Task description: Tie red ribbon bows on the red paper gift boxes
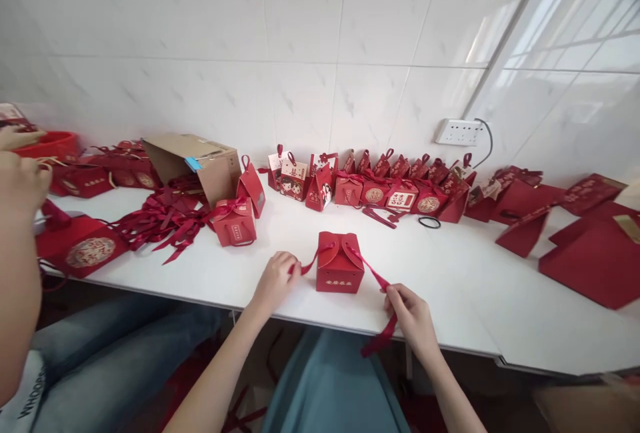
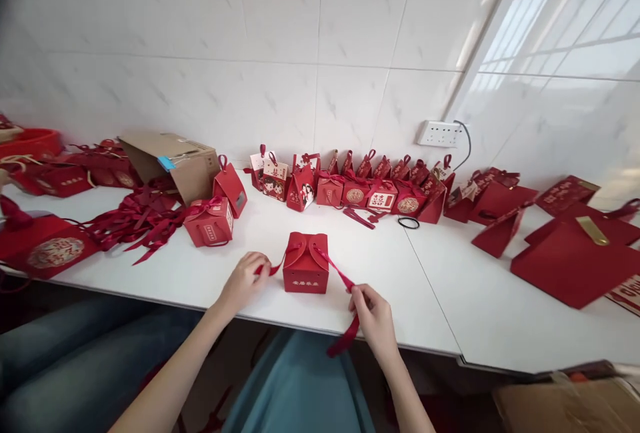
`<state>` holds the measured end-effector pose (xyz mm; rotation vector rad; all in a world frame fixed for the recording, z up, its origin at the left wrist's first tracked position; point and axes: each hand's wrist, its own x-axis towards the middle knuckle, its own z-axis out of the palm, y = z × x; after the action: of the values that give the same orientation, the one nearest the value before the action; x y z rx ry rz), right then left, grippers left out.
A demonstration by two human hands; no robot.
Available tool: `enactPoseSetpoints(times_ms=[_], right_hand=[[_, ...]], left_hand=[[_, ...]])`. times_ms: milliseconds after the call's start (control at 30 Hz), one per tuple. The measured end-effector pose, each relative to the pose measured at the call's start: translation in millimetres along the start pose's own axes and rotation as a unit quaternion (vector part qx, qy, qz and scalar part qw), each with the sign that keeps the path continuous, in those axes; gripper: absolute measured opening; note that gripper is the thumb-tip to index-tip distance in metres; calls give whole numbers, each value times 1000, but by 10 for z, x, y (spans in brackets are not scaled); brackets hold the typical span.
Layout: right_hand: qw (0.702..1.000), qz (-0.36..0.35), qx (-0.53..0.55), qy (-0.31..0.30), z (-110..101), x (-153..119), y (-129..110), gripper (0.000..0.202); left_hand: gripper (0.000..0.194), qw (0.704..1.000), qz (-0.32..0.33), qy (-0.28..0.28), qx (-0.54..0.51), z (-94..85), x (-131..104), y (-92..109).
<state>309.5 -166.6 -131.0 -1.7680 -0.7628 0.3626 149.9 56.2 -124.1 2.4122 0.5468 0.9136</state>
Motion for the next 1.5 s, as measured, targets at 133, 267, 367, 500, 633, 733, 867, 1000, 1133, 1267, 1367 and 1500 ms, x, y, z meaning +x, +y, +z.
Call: enactPoseSetpoints(times_ms=[133, 267, 367, 500, 633, 733, 867, 1000, 1133, 1267, 1367, 1500], right_hand=[[999, 1, 24, 23, -172, 106, -81, 43], [999, -37, -8, 34, -420, 267, -186, 33], [996, -51, -19, 72, -574, 363, -265, 33], [994, -66, 29, 86, -679, 444, -351, 32], [975, -80, 184, 93, -714, 494, -398, 25], [962, -84, 242, 96, -703, 534, -428, 18], [951, -109, 272, 99, -635, 612, -528, 16], [931, -127, 340, 31, -520, 706, -745, 21], [926, -127, 354, 0, -358, 826, -1029, 30], [921, -144, 361, -13, -185, 956, -1312, 47], [931, -176, 316, -40, -102, 1014, -1499, 35], [955, -221, 197, -5, -76, 1031, -1682, 33]], left_hand=[[26, 990, -104, 67, -64, -178, 65, -76], [32, 974, -164, 88, -127, -409, 189, -154], [30, 960, -190, 105, -178, -526, 289, -188], [26, 931, -223, 126, -258, -591, 401, -202], [26, 878, -257, 168, -366, -656, 484, -177], [25, 832, -271, 185, -448, -724, 539, -121], [19, 785, -281, 170, -524, -786, 642, -3], [16, 741, -266, 166, -594, -791, 800, 185], [31, 725, -204, 144, -641, -754, 985, 454], [30, 741, -136, 107, -649, -666, 1134, 745], [18, 768, -78, 56, -633, -574, 1191, 927], [23, 841, -24, 1, -540, -477, 1205, 1099]])
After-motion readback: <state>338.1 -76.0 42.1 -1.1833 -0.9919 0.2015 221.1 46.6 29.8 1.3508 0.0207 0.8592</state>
